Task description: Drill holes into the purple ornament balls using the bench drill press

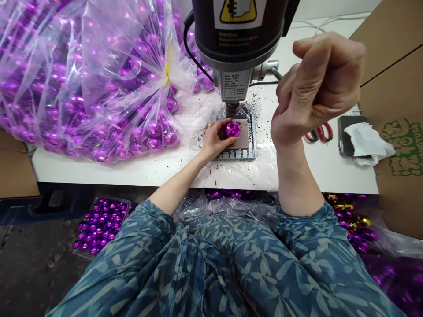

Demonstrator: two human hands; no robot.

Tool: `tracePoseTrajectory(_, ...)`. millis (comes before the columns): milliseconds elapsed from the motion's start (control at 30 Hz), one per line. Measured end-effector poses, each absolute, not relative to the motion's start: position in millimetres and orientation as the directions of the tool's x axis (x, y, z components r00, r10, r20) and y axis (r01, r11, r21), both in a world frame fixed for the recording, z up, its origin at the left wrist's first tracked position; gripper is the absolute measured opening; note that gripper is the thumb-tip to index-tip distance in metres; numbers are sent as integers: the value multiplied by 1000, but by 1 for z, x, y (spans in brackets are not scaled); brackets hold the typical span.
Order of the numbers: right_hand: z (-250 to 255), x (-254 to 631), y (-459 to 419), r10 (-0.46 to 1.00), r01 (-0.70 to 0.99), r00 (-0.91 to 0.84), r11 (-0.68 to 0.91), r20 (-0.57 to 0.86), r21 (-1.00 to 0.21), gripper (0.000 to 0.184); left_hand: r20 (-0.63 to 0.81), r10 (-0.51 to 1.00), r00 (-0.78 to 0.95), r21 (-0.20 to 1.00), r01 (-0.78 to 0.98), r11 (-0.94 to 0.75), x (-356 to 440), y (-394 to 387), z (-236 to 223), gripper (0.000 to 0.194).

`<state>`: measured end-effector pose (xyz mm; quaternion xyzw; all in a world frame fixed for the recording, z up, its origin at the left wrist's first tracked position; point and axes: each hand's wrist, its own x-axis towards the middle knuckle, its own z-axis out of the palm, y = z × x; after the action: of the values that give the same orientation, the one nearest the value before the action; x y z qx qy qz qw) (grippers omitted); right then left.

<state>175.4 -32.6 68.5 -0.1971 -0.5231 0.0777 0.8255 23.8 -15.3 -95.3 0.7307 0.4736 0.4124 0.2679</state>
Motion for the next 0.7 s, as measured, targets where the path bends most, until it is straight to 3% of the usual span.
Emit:
tracePoseTrajectory(133, 54, 180, -29, 326, 140, 402, 901, 855, -410, 23, 340, 917, 209, 788, 469, -399, 24, -16, -95, 62)
tracePoseTrajectory(400, 33, 186, -20, 360, 284, 439, 813, 823, -508, 48, 325, 925, 194, 805, 457, -379, 25, -17, -93, 64)
tracePoseTrajectory(567, 31, 185, -22, 328, 194, 409, 881, 852, -432, 39, 325, 924, 201, 807, 450, -382, 26, -18, -92, 62)
tracePoseTrajectory(700, 83, 176, -22, 360, 117, 449, 884, 818, -453, 27, 306, 940, 150, 820, 459, -340, 29, -17, -92, 63)
